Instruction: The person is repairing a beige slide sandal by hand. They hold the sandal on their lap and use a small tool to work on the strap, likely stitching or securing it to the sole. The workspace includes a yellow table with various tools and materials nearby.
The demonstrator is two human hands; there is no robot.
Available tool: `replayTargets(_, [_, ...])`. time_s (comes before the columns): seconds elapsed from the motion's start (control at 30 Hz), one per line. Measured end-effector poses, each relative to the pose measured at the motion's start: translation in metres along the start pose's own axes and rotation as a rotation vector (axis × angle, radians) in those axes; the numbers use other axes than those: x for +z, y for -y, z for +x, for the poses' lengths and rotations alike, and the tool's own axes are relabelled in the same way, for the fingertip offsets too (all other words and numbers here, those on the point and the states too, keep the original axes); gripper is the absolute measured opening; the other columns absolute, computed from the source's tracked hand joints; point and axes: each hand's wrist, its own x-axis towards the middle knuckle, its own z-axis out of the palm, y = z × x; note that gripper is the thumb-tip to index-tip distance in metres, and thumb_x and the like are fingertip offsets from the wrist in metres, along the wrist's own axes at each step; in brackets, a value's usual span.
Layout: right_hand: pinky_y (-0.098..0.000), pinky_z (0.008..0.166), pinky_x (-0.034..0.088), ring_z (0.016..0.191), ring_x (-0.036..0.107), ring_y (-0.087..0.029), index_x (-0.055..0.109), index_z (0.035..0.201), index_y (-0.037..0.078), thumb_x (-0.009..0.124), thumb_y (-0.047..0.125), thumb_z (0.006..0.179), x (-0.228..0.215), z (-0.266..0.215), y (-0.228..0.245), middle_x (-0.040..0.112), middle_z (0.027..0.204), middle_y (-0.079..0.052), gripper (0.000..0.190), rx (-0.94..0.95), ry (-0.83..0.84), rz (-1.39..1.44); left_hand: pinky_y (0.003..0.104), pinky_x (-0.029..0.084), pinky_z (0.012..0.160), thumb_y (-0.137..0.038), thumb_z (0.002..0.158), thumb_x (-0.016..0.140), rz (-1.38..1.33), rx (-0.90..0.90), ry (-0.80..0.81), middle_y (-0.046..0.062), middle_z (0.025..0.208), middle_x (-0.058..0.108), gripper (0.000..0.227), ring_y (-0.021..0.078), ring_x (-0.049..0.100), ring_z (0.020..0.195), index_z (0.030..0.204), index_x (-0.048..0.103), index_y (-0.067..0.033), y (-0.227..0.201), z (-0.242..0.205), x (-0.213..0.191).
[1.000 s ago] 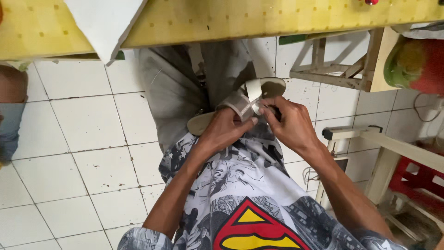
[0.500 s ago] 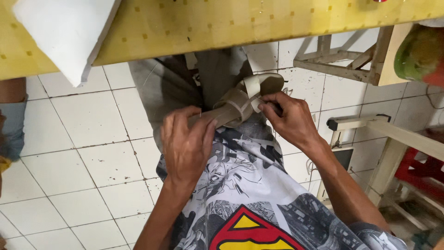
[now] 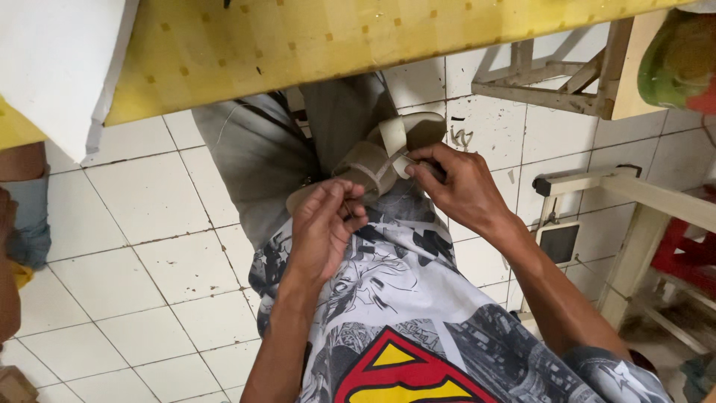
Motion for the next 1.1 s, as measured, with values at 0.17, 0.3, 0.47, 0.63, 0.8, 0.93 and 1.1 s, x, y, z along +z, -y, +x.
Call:
replayTargets(0.17, [-0.037,0.056,0.052,0.065,0.067,-0.026,0.071,0.103,0.001,0.069,0.007,0.088,-0.005,0.004,0.009,0.07,0.076,-0.019,0.016,0.011,0.022,0.038,0.021,0.057,0.052,-0.017,0.094,0.061,0.644,0.113,-0.212,0.017,0.084,0.068,0.03,0.0119,0.061,0.061,0.112,0.067,0.0059,-0.004,0.016,0.026])
replayTargets(0.3, [-0.0365,0.06,0.055,0.071,0.069,-0.025,0.072,0.104,0.004,0.07,0.009,0.089,-0.007,0.003,0.004,0.071,0.078,-0.017,0.016,0.026,0.048,0.076,0.028,0.049,0.043,-0.011,0.088,0.058,0.885,0.229,-0.173,0.012,0.054,0.063,0.018,0.0135,0.058,0.048,0.079,0.071,-0.0021,0.019,0.032,0.024])
replayTargets(0.47, [-0.0386,0.063,0.055,0.073,0.068,-0.025,0.071,0.105,0.001,0.069,0.008,0.09,-0.008,0.006,-0.001,0.07,0.079,-0.02,0.017,0.043,0.068,0.131,0.042,0.051,0.065,-0.018,0.086,0.055,0.858,0.095,-0.221,0.03,0.078,0.066,0.033,0.0244,0.06,0.078,0.09,0.071,0.0105,0.035,0.048,0.02])
replayTargets(0.63, [-0.036,0.061,0.054,0.069,0.065,-0.021,0.071,0.106,0.002,0.067,0.009,0.091,-0.014,0.01,0.004,0.069,0.076,-0.017,0.017,0.066,0.096,0.145,0.026,0.038,0.045,-0.011,0.079,0.05,0.864,0.059,-0.1,0.003,0.046,0.051,0.031,0.0109,0.047,0.052,0.053,0.065,-0.0029,0.024,0.047,0.025])
replayTargets(0.8, [-0.0335,0.061,0.052,0.069,0.062,-0.017,0.072,0.104,0.003,0.068,0.008,0.09,-0.015,0.012,0.002,0.069,0.075,-0.015,0.016,0.071,0.111,0.129,0.029,0.039,0.045,-0.013,0.075,0.05,0.961,0.001,-0.059,0.008,0.047,0.051,0.029,0.0139,0.05,0.051,0.051,0.063,-0.0033,0.03,0.054,0.014])
replayTargets(0.93, [-0.0346,0.06,0.052,0.068,0.063,-0.019,0.072,0.103,0.002,0.068,0.007,0.089,-0.014,0.009,0.0,0.068,0.074,-0.017,0.015,0.093,0.118,0.132,0.035,0.043,0.049,-0.018,0.073,0.052,1.036,-0.043,-0.039,0.013,0.051,0.055,0.027,0.02,0.055,0.052,0.054,0.066,-0.0053,0.038,0.06,0.002])
replayTargets(1.1, [-0.0472,0.064,0.054,0.072,0.068,-0.036,0.07,0.103,0.002,0.064,0.012,0.092,-0.02,0.018,0.02,0.068,0.074,-0.018,0.016,0.087,0.212,-0.166,0.031,0.042,0.051,-0.018,0.079,0.056,0.911,0.051,-0.078,0.014,0.054,0.057,0.027,0.0155,0.053,0.06,0.064,0.071,-0.0006,0.044,0.059,0.001])
